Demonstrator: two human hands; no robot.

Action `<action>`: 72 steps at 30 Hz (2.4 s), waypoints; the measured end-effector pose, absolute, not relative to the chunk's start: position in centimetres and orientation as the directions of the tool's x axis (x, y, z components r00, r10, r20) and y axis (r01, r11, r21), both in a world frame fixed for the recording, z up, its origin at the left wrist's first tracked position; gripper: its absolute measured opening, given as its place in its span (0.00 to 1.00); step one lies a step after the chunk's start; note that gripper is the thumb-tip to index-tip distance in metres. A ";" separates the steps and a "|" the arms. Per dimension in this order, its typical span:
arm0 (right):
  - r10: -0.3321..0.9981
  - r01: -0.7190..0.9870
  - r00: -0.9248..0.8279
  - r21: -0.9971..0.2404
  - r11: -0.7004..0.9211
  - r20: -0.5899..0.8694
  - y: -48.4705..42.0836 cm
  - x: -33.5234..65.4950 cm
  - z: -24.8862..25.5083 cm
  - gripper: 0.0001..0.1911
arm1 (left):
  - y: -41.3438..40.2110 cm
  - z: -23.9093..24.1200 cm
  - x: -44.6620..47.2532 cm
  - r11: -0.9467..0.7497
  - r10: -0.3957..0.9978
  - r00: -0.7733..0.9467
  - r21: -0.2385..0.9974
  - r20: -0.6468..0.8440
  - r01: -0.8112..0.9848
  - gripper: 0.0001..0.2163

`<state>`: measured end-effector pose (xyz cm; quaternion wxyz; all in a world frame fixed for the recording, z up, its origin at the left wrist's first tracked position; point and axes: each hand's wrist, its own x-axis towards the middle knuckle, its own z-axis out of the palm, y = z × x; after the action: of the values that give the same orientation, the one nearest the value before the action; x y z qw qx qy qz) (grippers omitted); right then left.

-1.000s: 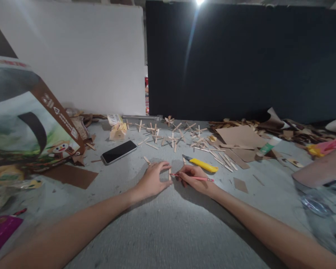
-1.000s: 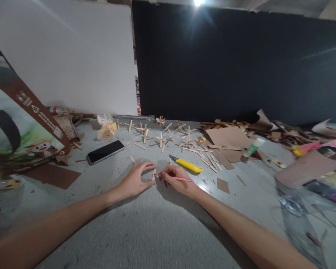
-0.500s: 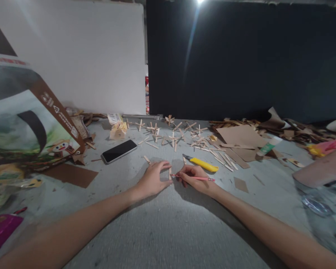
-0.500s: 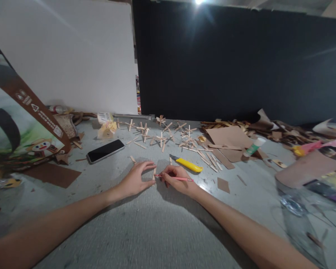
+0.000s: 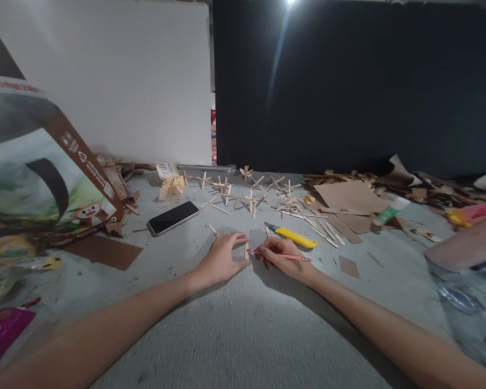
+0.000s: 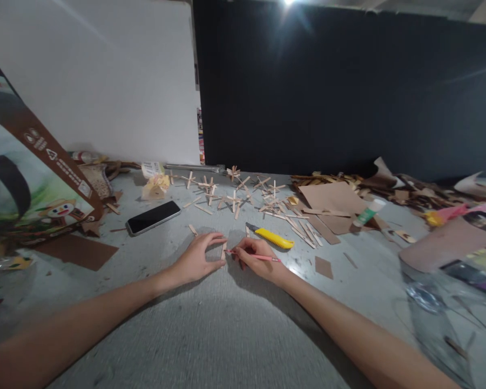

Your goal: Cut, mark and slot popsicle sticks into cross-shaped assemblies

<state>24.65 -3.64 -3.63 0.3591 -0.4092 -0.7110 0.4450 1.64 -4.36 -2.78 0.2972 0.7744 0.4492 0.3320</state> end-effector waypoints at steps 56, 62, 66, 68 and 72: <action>0.895 0.262 -0.415 -0.920 0.291 0.165 -3.7 24.6 -3.6 0.18 | -4.5 -2.1 1.8 -0.422 0.894 0.374 0.742 0.246 0.520 0.26; 0.893 0.268 -0.419 -0.917 0.295 0.165 -3.7 24.6 -3.8 0.19 | -4.6 -2.1 1.7 -0.414 0.897 0.369 0.749 0.241 0.517 0.26; 0.893 0.260 -0.419 -0.920 0.293 0.166 -3.7 24.6 -3.9 0.19 | -4.5 -2.1 1.7 -0.421 0.894 0.378 0.742 0.241 0.522 0.26; 0.888 0.257 -0.429 -0.921 0.294 0.164 -3.6 24.6 -4.0 0.19 | -4.5 -2.1 1.8 -0.424 0.893 0.380 0.736 0.242 0.528 0.26; 0.890 0.260 -0.423 -0.919 0.297 0.168 -3.5 24.7 -4.3 0.19 | -4.6 -1.9 1.8 -0.426 0.893 0.379 0.725 0.241 0.542 0.26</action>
<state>24.72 -3.47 -4.26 0.3596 -0.3991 -0.7205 0.4385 1.84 -4.61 -1.90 0.2774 0.7827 0.4586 0.3165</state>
